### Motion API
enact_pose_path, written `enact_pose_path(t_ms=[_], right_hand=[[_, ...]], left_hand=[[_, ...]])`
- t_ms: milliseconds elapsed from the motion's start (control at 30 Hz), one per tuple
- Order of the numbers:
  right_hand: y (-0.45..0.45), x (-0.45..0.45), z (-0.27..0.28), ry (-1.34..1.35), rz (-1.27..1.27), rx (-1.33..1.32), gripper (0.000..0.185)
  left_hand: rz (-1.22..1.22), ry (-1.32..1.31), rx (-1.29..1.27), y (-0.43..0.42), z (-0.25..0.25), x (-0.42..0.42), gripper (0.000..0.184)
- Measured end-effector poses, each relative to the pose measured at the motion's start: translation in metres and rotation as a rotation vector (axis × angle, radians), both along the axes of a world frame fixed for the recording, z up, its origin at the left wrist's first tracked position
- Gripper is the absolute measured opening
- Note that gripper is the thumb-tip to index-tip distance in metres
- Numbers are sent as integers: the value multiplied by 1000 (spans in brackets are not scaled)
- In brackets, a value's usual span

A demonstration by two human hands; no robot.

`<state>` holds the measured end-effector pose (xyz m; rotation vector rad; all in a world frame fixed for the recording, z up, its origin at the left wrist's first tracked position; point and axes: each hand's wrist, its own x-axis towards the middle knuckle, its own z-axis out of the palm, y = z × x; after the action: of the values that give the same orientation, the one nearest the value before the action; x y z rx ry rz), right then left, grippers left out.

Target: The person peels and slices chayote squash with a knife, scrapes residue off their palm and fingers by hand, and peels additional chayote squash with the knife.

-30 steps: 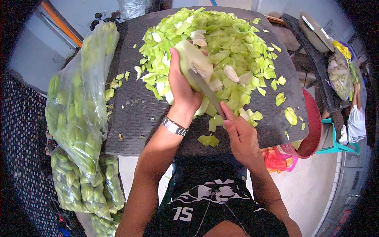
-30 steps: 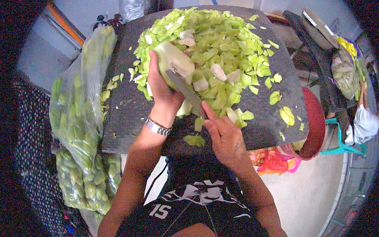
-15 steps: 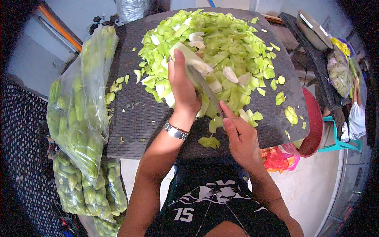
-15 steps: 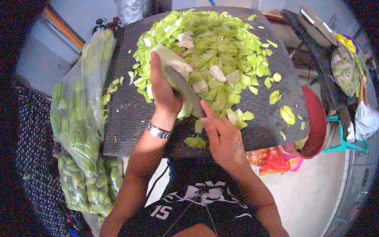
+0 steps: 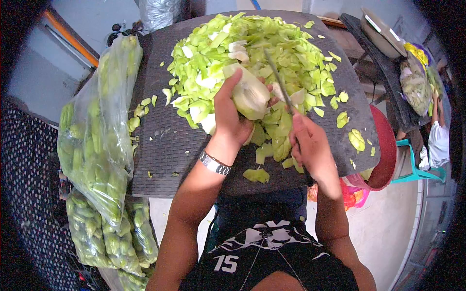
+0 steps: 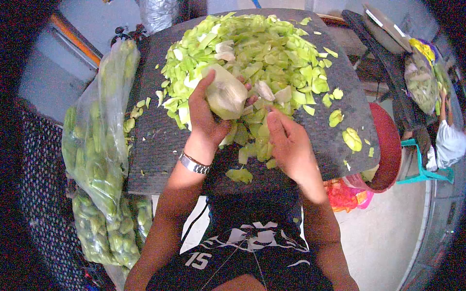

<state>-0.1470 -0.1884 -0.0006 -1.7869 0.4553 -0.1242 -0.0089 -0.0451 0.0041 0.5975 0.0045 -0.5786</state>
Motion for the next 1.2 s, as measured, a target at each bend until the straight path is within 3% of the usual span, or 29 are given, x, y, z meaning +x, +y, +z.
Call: enact_pose_path(t_ms=[133, 267, 367, 400, 433, 500, 533, 567, 633, 667, 700, 800, 867, 933, 1000, 1067, 1133, 1200], right_hand=[[-12, -1, 2, -44, -47, -140, 44], [-26, -14, -6, -158, -54, -92, 35], [-29, -24, -13, -98, -28, -31, 35], [-30, -27, -16, -78, -18, -23, 35], [-31, -27, -19, -75, -8, -14, 36], [-32, -23, -46, -157, -14, -164, 39], [-32, -21, -59, -197, -23, -241, 40], [-35, -17, -84, -340, -23, -397, 40], [-37, -18, -78, -290, 40, -369, 43], [-37, -23, -68, -100, 105, -169, 46], [-35, -29, -69, -81, 138, -28, 49], [-31, -38, -81, -236, 177, 224, 55], [-35, -42, -70, -298, 204, 328, 56], [-24, -44, -87, -458, 131, 248, 51], [-36, -43, -86, -342, 202, 99, 45], [-40, -43, -65, -152, 202, 124, 40], [-33, -40, -34, -10, 54, 350, 36], [-31, -39, -36, -13, 30, 386, 38]], left_hand=[[-36, 38, -17, 5, -7, 9, 56], [51, 90, 98, 9, 15, 6, 54], [-7, -104, 46, -1, 24, 10, 47], [-147, -200, 17, -10, 17, 16, 44], [-161, -590, 278, -32, 18, 18, 43], [-308, -860, 590, -79, 25, 3, 39], [-451, -738, 631, -103, 49, -15, 37], [-638, -616, 498, -126, 52, -28, 34], [-917, -484, 327, -169, 51, -49, 29], [-1011, -470, 290, -190, 43, -58, 28], [-1103, -449, 251, -210, 33, -69, 27], [-1237, -397, 356, -274, 16, -109, 27], [-1198, -429, 209, -308, 9, -132, 32], [-1322, -466, 49, -309, 21, -133, 36], [-1085, -778, 200, -281, 36, -119, 43], [-863, -1225, 537, -229, 70, -86, 45], [-477, -1618, 757, -163, 90, -44, 47], [-198, -1821, 998, -86, 96, -11, 50]])
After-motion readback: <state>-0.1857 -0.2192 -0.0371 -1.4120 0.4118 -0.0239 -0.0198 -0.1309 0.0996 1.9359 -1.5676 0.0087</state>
